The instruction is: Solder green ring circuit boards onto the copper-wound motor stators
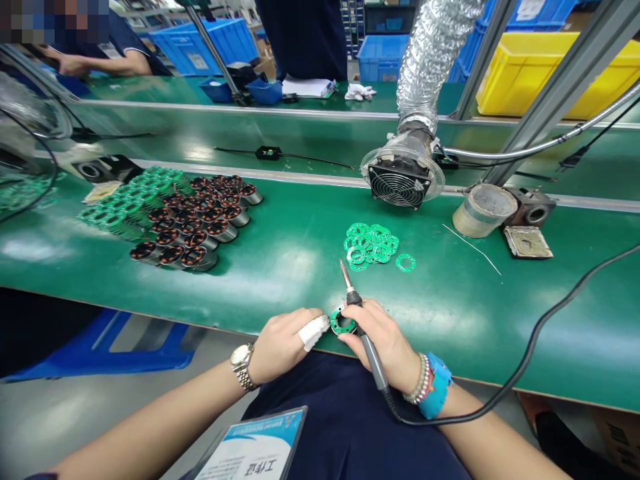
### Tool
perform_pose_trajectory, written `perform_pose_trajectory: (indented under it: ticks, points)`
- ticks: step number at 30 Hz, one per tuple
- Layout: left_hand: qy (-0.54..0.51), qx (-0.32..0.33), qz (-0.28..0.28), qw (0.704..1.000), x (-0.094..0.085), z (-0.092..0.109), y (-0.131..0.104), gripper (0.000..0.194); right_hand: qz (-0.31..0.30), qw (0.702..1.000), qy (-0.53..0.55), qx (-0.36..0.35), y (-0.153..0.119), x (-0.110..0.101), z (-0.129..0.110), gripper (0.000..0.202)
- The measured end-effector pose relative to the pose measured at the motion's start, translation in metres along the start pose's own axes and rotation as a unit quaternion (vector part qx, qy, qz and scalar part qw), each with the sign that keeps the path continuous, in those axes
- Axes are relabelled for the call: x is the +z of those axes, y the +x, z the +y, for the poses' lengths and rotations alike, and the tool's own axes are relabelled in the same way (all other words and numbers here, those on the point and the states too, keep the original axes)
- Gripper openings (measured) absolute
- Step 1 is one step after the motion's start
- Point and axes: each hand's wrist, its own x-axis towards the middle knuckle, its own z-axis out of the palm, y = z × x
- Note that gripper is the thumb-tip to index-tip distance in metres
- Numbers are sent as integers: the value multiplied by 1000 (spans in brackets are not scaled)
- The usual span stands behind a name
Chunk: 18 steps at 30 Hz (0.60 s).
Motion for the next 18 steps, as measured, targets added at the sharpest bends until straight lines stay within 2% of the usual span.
perform_pose_trajectory:
  ticks: [2,3,4,5,7,8,9,10,13,14,16,18]
  points:
    - [-82,-70,-23,994,1,4,6,20,-1,1000,5,0,0,0,-1,29]
    - [-158,-130,-39,978,1,7,9,20,-2,1000,6,0,0,0,-1,29]
    - [-253,-199,-58,945,2,10,13,22,-3,1000,5,1,0,0,-1,28]
    - [-355,-269,-79,892,1,13,16,23,-3,1000,3,2,0,0,-1,28]
    - [-524,-368,-118,759,1,16,18,24,-4,1000,0,3,0,0,-1,27]
    - [-570,-391,-129,711,0,17,17,24,-3,1000,0,2,0,0,0,27]
    - [-584,-398,-133,695,-1,15,15,24,-3,1000,1,3,0,0,0,26]
    - [-570,-389,-126,713,-2,13,12,23,-3,1000,4,4,-1,0,0,26]
    - [-434,-307,-60,845,-2,3,3,17,-3,1000,11,5,-1,1,1,26]
    - [-392,-270,-37,879,-1,0,1,15,-4,1000,12,6,-1,1,1,26]
    - [-349,-206,-6,914,1,-5,0,13,-4,1000,14,4,-1,1,1,26]
    - [-338,-160,9,927,4,-9,2,12,-6,1000,16,5,-1,1,2,25]
